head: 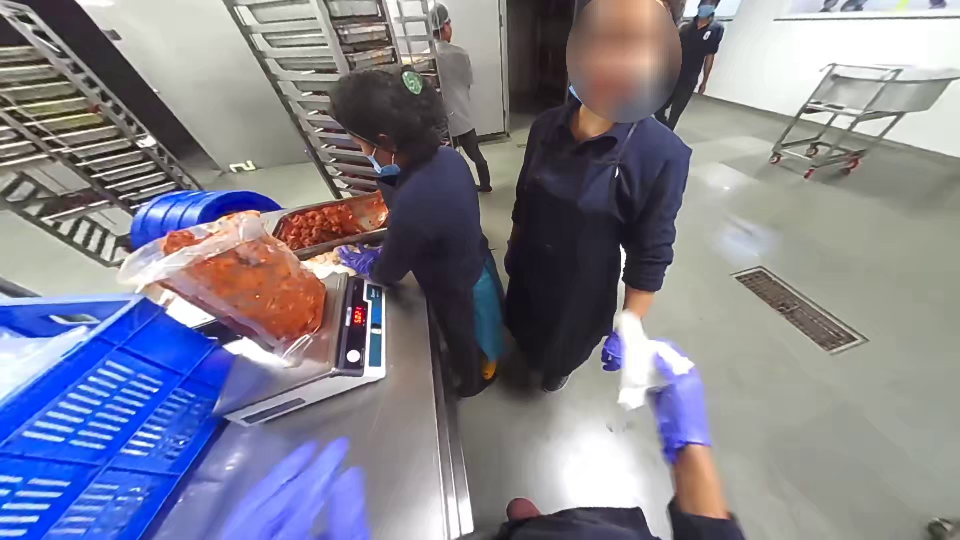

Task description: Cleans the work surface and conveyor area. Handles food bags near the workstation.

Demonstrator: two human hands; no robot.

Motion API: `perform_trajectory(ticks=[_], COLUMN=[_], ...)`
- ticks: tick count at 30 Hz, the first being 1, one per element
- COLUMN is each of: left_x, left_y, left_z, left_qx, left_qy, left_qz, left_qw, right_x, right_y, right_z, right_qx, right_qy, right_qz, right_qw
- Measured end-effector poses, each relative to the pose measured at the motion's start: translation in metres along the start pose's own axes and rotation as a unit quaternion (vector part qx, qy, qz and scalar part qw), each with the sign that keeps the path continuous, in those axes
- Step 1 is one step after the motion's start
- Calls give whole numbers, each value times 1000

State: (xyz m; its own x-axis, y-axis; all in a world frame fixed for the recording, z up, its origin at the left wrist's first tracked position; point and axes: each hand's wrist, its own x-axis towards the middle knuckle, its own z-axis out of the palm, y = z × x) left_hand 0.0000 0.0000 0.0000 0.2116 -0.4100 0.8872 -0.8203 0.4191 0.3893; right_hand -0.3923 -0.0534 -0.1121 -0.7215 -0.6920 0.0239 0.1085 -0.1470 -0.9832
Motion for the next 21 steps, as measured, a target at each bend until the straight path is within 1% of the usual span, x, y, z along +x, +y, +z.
perform_trajectory(ticks=[1,2,3,4,6,8,9,11,14,17,19,21], left_x=[-19,-36,-50,-62,-76,-84,-85,-86,-89,-94,-99,-100], left_y=[-3,-9,-14,-17,-15,-13,-13,-15,-24,-27,-27,-25], left_z=[9,19,29,38,50,54,55,51,38,26,23,23], left_qx=[-3,-7,-20,-28,-29,-26,-29,-26,-34,-34,-21,-6], left_qy=[-73,-147,-217,-279,-406,-510,-544,-576,-561,-557,-557,-556], left_qz=[-46,-76,-94,-106,-111,-115,-131,-142,-144,-166,-188,-201], left_qw=[996,986,972,954,906,852,828,805,815,813,808,807], right_x=[-17,-37,-56,-73,-99,-117,-122,-128,-123,-116,-110,-104], right_y=[24,39,45,45,35,30,29,30,29,27,25,24], right_z=[19,35,50,61,78,88,92,97,99,100,101,101], right_qx=[-5,-6,-6,-9,-3,17,26,32,13,-42,-81,-114], right_qy=[-65,-139,-217,-300,-446,-544,-573,-601,-627,-652,-655,-647], right_qz=[80,134,167,179,170,146,137,135,145,161,157,147], right_qw=[995,981,962,937,879,826,807,787,765,740,735,739])
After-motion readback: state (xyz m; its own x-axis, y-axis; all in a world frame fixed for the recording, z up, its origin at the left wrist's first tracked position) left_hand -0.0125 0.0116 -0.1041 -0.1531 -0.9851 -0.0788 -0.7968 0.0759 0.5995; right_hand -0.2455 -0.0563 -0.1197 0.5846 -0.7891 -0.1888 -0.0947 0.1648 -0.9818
